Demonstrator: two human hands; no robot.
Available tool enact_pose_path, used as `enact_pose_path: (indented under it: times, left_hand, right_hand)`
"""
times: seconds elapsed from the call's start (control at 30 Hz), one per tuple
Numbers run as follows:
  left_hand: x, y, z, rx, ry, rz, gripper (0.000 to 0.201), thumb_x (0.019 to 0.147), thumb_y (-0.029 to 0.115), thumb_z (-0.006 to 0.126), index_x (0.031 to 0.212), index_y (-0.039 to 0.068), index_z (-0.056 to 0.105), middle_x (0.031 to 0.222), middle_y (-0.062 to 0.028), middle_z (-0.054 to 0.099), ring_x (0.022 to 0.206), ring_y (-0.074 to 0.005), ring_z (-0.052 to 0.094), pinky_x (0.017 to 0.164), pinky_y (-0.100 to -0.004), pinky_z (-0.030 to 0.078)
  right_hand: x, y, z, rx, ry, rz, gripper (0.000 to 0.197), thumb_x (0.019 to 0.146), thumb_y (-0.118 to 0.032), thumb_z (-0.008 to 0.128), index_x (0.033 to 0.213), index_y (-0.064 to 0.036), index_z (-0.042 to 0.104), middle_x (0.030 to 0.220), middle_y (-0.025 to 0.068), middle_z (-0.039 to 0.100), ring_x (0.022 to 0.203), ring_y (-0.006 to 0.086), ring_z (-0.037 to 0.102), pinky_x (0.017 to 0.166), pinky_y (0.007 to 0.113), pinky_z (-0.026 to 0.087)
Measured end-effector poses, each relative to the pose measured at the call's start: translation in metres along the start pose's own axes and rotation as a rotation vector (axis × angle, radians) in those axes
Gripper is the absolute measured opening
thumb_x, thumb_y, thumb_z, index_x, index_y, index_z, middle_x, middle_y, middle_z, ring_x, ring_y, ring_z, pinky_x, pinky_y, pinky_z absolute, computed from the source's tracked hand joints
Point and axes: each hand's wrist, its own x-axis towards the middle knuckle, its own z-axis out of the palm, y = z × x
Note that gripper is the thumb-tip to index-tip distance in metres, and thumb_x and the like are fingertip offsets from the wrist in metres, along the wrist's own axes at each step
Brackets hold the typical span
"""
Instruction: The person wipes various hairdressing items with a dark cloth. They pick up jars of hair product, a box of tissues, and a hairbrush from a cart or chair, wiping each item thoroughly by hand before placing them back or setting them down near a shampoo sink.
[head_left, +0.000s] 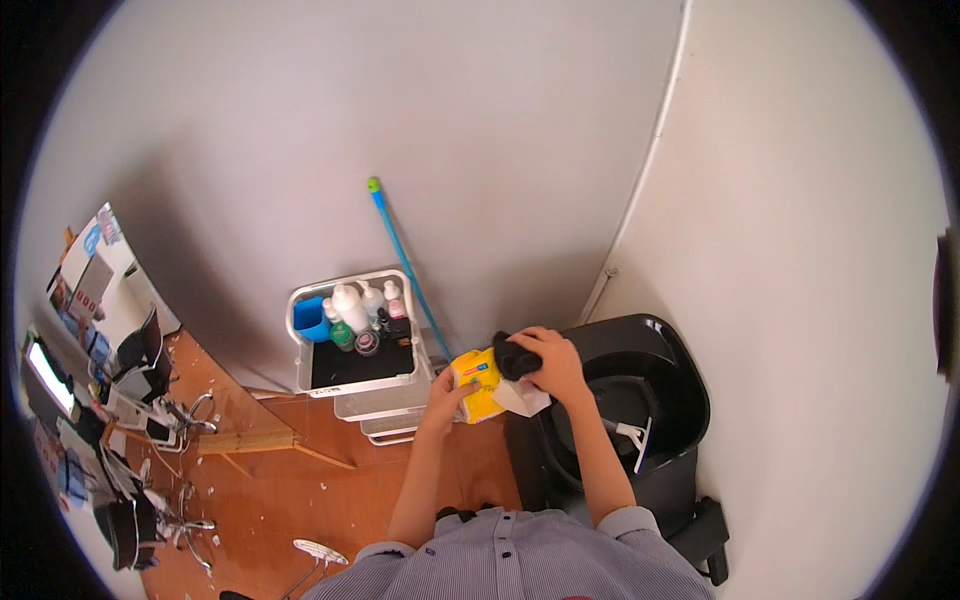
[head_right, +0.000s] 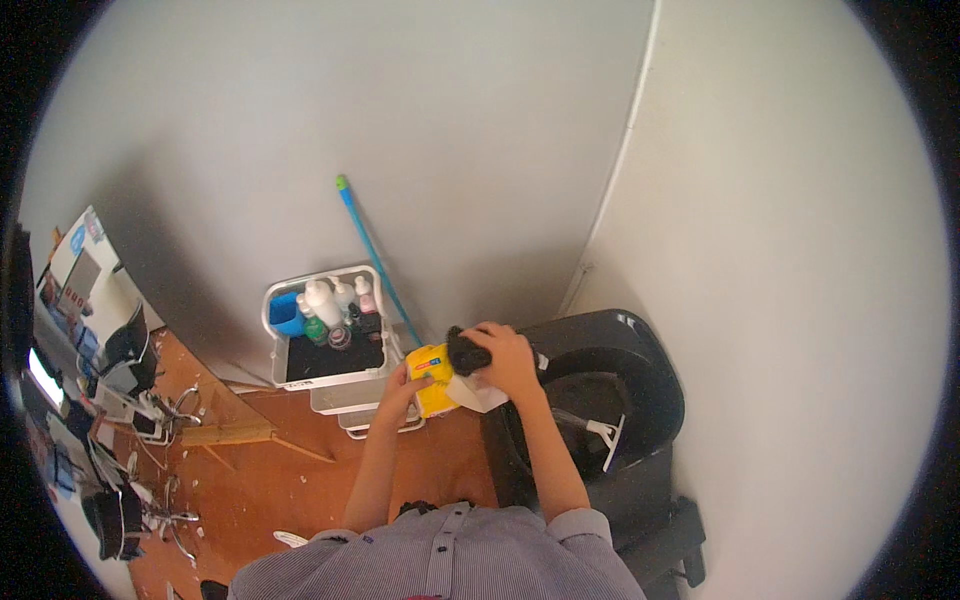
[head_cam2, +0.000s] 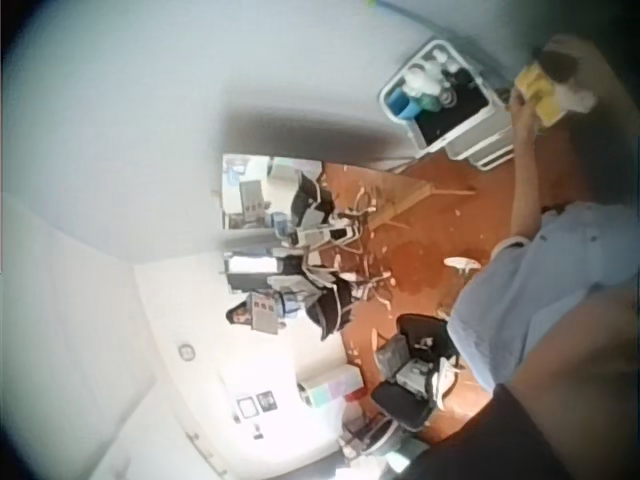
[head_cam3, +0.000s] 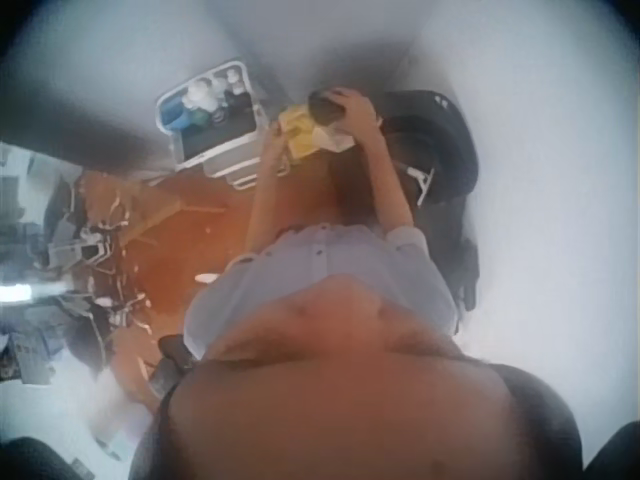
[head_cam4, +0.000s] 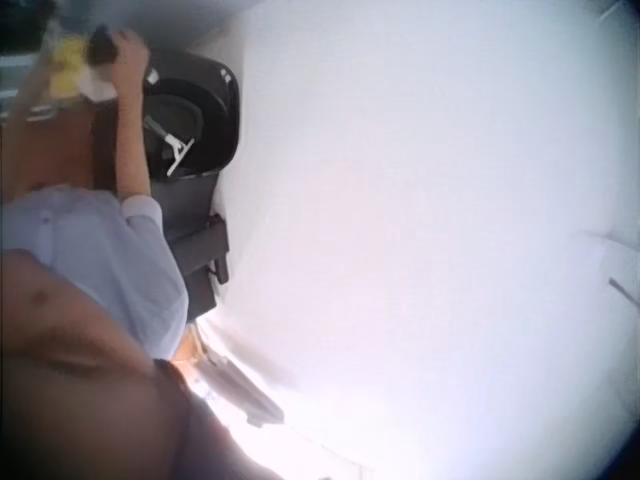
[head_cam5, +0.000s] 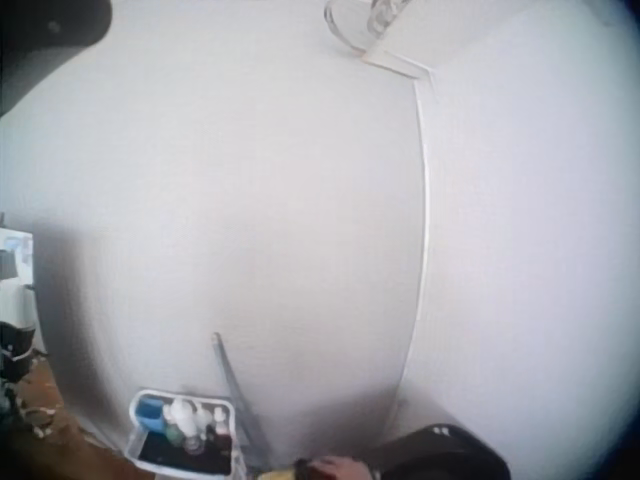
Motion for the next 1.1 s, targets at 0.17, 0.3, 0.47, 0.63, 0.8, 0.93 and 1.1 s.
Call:
enact_pose_path:
  times: [0.17, 0.3, 0.47, 0.63, 0.8, 0.93, 1.1]
  left_hand:
    - [0.012, -0.012, 0.011, -0.057, -0.064, -0.071, 0.05, 0.073, 0.0, 0.065, 0.12, 0.003, 0.048, 0.109, -0.0063, 0.059, 0.1, -0.0173, 0.057, 0.087, -0.0291, 0.045]
    - [0.025, -0.022, 0.01, -0.138, -0.004, -0.081, 0.048, 0.075, 0.001, 0.064, 0.12, 0.004, 0.048, 0.109, -0.0074, 0.059, 0.1, -0.0182, 0.057, 0.086, -0.0298, 0.046]
    - [0.034, -0.021, 0.028, -0.233, 0.072, -0.007, 0.052, 0.076, 0.001, 0.061, 0.124, 0.004, 0.043, 0.114, -0.0099, 0.056, 0.101, -0.0208, 0.057, 0.083, -0.0322, 0.048]
    - [0.038, -0.03, 0.009, -0.241, 0.159, 0.025, 0.052, 0.078, 0.001, 0.06, 0.126, 0.002, 0.04, 0.118, -0.0115, 0.053, 0.105, -0.0223, 0.055, 0.088, -0.034, 0.046]
    - [0.042, -0.044, 0.007, -0.308, 0.17, -0.019, 0.052, 0.078, 0.0, 0.059, 0.126, 0.002, 0.04, 0.117, -0.0111, 0.054, 0.107, -0.022, 0.054, 0.09, -0.0338, 0.045]
    - [0.035, -0.047, -0.004, -0.246, 0.214, 0.0, 0.048, 0.079, 0.005, 0.059, 0.123, 0.005, 0.042, 0.113, -0.0096, 0.055, 0.105, -0.0226, 0.054, 0.09, -0.0357, 0.045]
    - [0.031, -0.044, -0.002, -0.302, 0.187, 0.02, 0.045, 0.08, 0.007, 0.058, 0.121, 0.004, 0.043, 0.114, -0.0109, 0.055, 0.107, -0.0238, 0.054, 0.091, -0.0371, 0.045]
  right_hand:
    - [-0.045, 0.074, -0.012, -0.102, 0.176, 0.354, 0.058, 0.053, -0.009, 0.075, 0.108, -0.0181, 0.059, 0.107, 0.0076, 0.057, 0.099, 0.0309, 0.054, 0.082, 0.039, 0.046]
    - [-0.072, 0.101, 0.003, -0.069, 0.396, 0.556, 0.054, 0.059, -0.005, 0.071, 0.11, -0.0053, 0.053, 0.105, 0.0162, 0.056, 0.1, 0.035, 0.053, 0.085, 0.039, 0.044]
    - [-0.09, 0.135, 0.05, 0.034, 0.552, 0.676, 0.061, 0.062, -0.005, 0.072, 0.116, -0.005, 0.043, 0.11, 0.021, 0.049, 0.106, 0.038, 0.046, 0.092, 0.04, 0.038]
    - [-0.07, 0.133, 0.114, -0.015, 0.388, 0.76, 0.068, 0.059, -0.004, 0.075, 0.118, -0.0012, 0.042, 0.117, 0.0198, 0.041, 0.108, 0.0387, 0.042, 0.094, 0.041, 0.037]
    - [-0.088, 0.16, 0.162, -0.022, 0.234, 0.701, 0.074, 0.061, -0.01, 0.075, 0.126, -0.0006, 0.04, 0.12, 0.0205, 0.037, 0.113, 0.0377, 0.039, 0.094, 0.042, 0.037]
    - [-0.089, 0.145, 0.158, -0.234, 0.001, 0.701, 0.079, 0.065, -0.025, 0.073, 0.133, -0.0096, 0.037, 0.126, 0.0162, 0.034, 0.115, 0.0349, 0.037, 0.092, 0.045, 0.038]
    - [-0.094, 0.15, 0.151, -0.057, 0.121, 0.824, 0.069, 0.068, -0.032, 0.07, 0.129, -0.0142, 0.043, 0.121, 0.014, 0.041, 0.114, 0.0352, 0.038, 0.09, 0.045, 0.038]
